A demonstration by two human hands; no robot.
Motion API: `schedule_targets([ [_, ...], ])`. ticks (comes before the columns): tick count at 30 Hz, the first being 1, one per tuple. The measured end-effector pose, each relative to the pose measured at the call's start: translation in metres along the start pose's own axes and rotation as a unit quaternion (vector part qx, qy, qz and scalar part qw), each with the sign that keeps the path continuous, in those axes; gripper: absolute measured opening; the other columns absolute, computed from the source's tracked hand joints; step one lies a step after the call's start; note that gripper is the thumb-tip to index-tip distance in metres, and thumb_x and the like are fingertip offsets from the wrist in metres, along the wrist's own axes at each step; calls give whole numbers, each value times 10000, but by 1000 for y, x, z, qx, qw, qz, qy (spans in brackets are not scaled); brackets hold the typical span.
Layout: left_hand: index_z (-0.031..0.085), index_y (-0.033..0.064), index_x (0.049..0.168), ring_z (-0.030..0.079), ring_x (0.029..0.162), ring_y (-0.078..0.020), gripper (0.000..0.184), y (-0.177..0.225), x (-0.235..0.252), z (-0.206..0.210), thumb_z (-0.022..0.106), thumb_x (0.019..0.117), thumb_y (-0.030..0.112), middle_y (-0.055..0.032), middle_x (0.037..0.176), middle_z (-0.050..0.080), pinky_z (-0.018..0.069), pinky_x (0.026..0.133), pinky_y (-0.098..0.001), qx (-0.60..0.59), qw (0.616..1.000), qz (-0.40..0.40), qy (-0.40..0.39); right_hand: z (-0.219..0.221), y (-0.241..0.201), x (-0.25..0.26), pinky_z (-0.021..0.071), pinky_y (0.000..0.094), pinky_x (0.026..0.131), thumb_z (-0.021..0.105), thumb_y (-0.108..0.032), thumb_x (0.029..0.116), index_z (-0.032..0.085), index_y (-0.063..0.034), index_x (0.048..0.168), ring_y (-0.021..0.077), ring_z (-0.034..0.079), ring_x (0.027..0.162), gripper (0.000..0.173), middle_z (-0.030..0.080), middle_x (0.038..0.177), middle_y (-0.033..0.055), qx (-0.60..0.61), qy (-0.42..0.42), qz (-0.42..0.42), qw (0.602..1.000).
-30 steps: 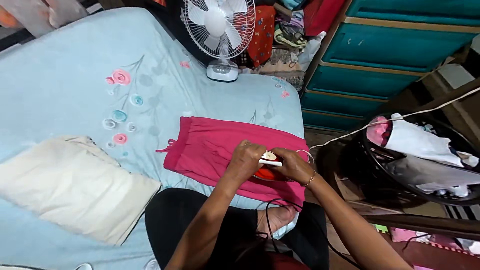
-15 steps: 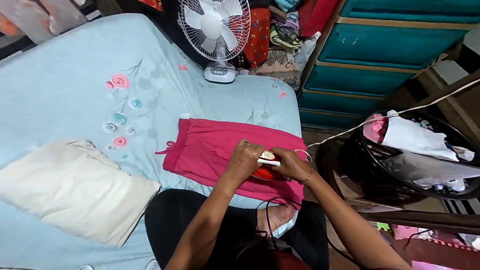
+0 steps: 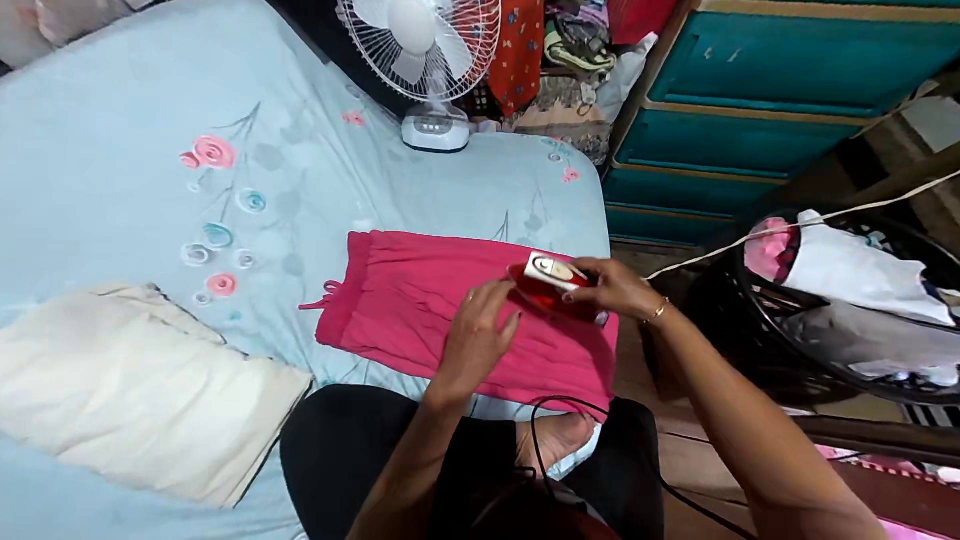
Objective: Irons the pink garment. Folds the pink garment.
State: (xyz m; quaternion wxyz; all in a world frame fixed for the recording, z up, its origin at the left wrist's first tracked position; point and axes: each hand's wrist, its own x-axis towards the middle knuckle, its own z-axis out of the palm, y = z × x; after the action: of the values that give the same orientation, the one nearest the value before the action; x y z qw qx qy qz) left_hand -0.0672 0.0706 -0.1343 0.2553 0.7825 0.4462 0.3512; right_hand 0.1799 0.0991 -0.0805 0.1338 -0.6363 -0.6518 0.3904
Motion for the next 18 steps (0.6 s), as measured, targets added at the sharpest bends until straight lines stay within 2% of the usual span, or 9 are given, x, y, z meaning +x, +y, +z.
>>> schedule_targets([
  [2,719,-69,1103,719,972,-315,229,-2,-21,-7,635,968,94,-210,1041,731,581,893,-453,-52,994,-94,-29,-10,7,29,523,603,945,796,-85,893,675,-11,1294,380,693,1038,425,717,1133,233,-48,70,-15,996],
  [4,731,-63,1016,690,801,-224,201,-6,-42,-5,614,979,97,-164,873,718,567,774,-395,-116,967,-206,-90,-15,20,67,507,661,937,785,-81,899,690,20,1241,446,692,1027,369,720,1096,265,-108,138,-66,982],
  [5,721,-81,1051,701,833,-225,224,-9,-50,-3,603,1010,105,-179,910,727,574,820,-400,-156,937,-274,-148,-16,26,88,500,667,947,761,-75,912,694,36,1222,460,688,1037,335,717,1088,274,-137,165,-86,973],
  [7,664,-101,1206,717,961,-236,283,-18,-61,5,569,1053,117,-213,1076,723,570,933,-394,-242,843,-420,-234,-13,38,129,490,680,944,716,-51,934,699,48,1174,490,679,1055,260,710,1079,290,-187,215,-105,953],
  [9,571,-102,1317,685,994,-194,325,-26,-77,20,521,1079,113,-198,1176,672,565,915,-341,-347,739,-532,-221,-3,55,166,489,686,927,680,-21,933,701,37,1140,509,677,1042,216,708,1069,296,-225,269,-121,929],
  [11,526,-69,1325,674,954,-166,311,-36,-93,32,471,1100,139,-145,1144,659,569,861,-326,-436,638,-609,-175,13,74,197,477,670,966,647,-19,953,710,7,1205,508,674,1065,261,715,1119,287,-244,302,-124,913],
  [13,552,-47,1268,680,884,-162,298,-44,-101,42,463,1109,189,-111,1033,670,581,821,-318,-471,574,-652,-153,33,90,215,471,656,979,622,-66,981,706,5,1203,494,670,1072,248,715,1126,275,-259,302,-118,910],
  [15,563,-42,1241,682,854,-170,320,-46,-100,46,457,1115,233,-109,993,669,584,798,-315,-474,547,-674,-149,50,100,225,487,645,949,607,-84,993,709,25,1132,483,685,1045,204,719,1088,275,-278,308,-130,900],
  [18,540,-51,1288,683,896,-187,367,-40,-97,50,462,1114,262,-140,1065,663,580,803,-332,-466,539,-687,-140,57,99,225,501,628,938,589,-65,990,703,49,1088,472,694,1034,188,719,1049,280,-288,295,-134,901],
])
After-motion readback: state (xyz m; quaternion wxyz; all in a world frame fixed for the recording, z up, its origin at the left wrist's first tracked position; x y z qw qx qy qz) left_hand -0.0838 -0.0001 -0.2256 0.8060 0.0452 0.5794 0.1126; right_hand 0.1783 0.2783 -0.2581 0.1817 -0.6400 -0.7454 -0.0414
